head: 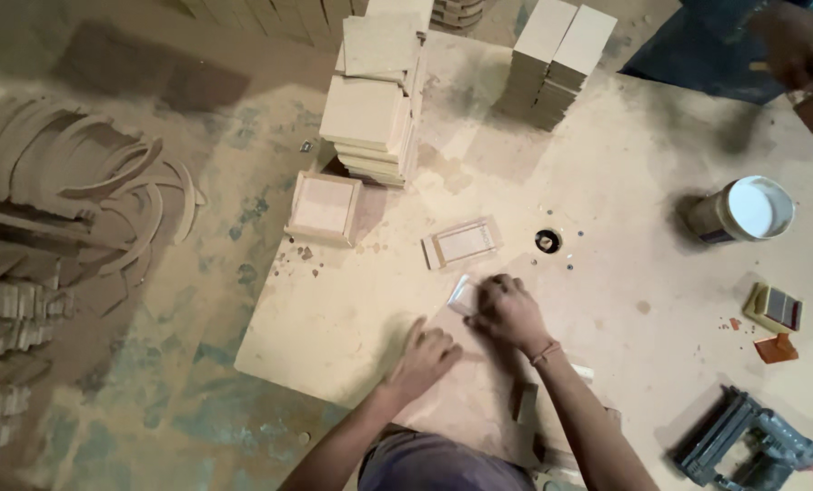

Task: The person assembles small wooden frames by applying glue to the edges and using a pneumatic nail gun to fasten the pieces together. They handle multiple frames sequentially, measuring one with a tape measure, and stack completed units on the workbench.

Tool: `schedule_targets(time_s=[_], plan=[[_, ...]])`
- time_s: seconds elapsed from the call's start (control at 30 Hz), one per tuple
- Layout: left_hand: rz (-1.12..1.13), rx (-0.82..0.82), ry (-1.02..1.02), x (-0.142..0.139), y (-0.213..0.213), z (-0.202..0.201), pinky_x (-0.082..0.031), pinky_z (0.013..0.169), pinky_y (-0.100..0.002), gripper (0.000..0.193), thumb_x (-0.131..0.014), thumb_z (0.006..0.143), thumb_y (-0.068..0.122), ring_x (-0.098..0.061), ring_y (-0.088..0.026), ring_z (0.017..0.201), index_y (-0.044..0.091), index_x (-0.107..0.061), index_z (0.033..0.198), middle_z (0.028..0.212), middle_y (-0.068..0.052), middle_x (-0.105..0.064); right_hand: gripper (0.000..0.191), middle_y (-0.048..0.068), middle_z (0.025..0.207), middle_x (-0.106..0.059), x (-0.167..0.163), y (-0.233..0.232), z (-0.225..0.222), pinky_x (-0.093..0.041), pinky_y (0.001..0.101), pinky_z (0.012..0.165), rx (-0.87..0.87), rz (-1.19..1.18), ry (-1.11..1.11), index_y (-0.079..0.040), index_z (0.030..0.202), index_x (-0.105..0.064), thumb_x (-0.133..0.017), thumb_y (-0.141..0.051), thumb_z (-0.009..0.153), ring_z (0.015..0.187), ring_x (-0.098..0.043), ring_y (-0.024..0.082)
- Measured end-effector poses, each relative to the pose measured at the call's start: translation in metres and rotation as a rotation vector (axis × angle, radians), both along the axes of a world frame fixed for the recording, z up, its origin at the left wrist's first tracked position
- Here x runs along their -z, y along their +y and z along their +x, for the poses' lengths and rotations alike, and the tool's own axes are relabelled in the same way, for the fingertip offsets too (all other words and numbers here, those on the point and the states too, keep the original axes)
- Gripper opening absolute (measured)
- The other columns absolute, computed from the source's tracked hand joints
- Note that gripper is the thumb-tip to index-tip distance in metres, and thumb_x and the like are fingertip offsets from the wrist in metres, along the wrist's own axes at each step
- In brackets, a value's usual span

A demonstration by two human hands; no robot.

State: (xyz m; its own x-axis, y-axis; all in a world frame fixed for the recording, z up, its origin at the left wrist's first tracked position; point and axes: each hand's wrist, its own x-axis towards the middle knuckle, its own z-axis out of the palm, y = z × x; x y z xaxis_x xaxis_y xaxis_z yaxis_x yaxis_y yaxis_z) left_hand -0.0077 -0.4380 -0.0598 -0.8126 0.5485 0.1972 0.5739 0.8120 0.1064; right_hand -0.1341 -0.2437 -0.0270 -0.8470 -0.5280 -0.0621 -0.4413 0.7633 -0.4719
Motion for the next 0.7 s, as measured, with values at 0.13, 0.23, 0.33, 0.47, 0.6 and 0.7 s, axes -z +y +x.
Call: schedule_targets(time_s=[0.13, 0.23, 0.33, 0.47, 0.6, 0.7], plan=[[0.025, 0.094, -0.005, 0.006, 0.0, 0.045, -0.034, 0.114, -0.063, 0.034, -0.065, 0.091, 0.032, -0.055, -0.027, 0.121, 0.008, -0.064, 0.115, 0.118, -0.01, -0.062, 0.064, 0.014, 0.129, -0.059, 0.013, -0.002, 0.021, -0.049, 0.0472, 0.096, -0.18, -0.09, 0.023, -0.01, 0.133, -0.06, -0.082, -0.028, 0.076, 0.114, -0.056, 0.037], [0.166, 0.064, -0.023, 0.01, -0.003, 0.059, -0.033, 0.113, -0.063, 0.04, -0.063, 0.091, 0.037, -0.055, -0.026, 0.126, 0.007, -0.065, 0.118, 0.122, -0.01, -0.062, 0.058, 0.012, 0.129, -0.06, 0.023, 0.0, 0.04, -0.048, 0.0447, 0.098, -0.221, -0.118, 0.009, -0.012, 0.133, -0.061, -0.08, -0.024, 0.079, 0.116, -0.056, 0.036], [0.051, 0.071, 0.083, 0.012, -0.01, 0.06, -0.033, 0.116, -0.06, 0.037, -0.063, 0.09, 0.033, -0.055, -0.021, 0.129, 0.015, -0.068, 0.122, 0.128, -0.003, -0.063, 0.066, 0.011, 0.127, -0.06, 0.026, -0.002, 0.054, -0.048, 0.0442, 0.098, -0.231, -0.056, -0.048, -0.011, 0.134, -0.058, -0.081, -0.025, 0.073, 0.114, -0.056, 0.036], [-0.109, 0.221, 0.067, 0.004, -0.024, 0.048, -0.032, 0.123, -0.058, 0.036, -0.065, 0.094, 0.03, -0.054, -0.018, 0.13, 0.02, -0.067, 0.128, 0.132, 0.003, -0.062, 0.066, 0.011, 0.127, -0.061, 0.02, -0.007, 0.055, -0.048, 0.0441, 0.098, -0.191, -0.074, -0.058, -0.01, 0.136, -0.057, -0.078, -0.023, 0.075, 0.116, -0.056, 0.035], [0.209, 0.011, -0.184, -0.035, -0.036, 0.016, -0.031, 0.123, -0.064, 0.039, -0.065, 0.1, 0.039, -0.05, -0.027, 0.136, 0.016, -0.062, 0.131, 0.135, -0.006, -0.057, 0.052, 0.015, 0.124, -0.065, 0.007, 0.0, 0.049, -0.05, 0.0451, 0.096, -0.02, -0.193, -0.024, -0.006, 0.131, -0.062, -0.074, -0.026, 0.084, 0.113, -0.06, 0.037], [0.556, -0.684, -0.556, -0.081, -0.059, -0.066, -0.034, 0.112, -0.061, 0.074, -0.068, 0.091, 0.05, -0.037, -0.044, 0.139, 0.011, -0.047, 0.151, 0.151, -0.024, -0.043, 0.041, 0.016, 0.12, -0.069, -0.002, 0.008, 0.051, -0.054, 0.0439, 0.092, 0.18, -0.318, 0.025, -0.004, 0.122, -0.068, -0.07, -0.028, 0.088, 0.109, -0.065, 0.037]])
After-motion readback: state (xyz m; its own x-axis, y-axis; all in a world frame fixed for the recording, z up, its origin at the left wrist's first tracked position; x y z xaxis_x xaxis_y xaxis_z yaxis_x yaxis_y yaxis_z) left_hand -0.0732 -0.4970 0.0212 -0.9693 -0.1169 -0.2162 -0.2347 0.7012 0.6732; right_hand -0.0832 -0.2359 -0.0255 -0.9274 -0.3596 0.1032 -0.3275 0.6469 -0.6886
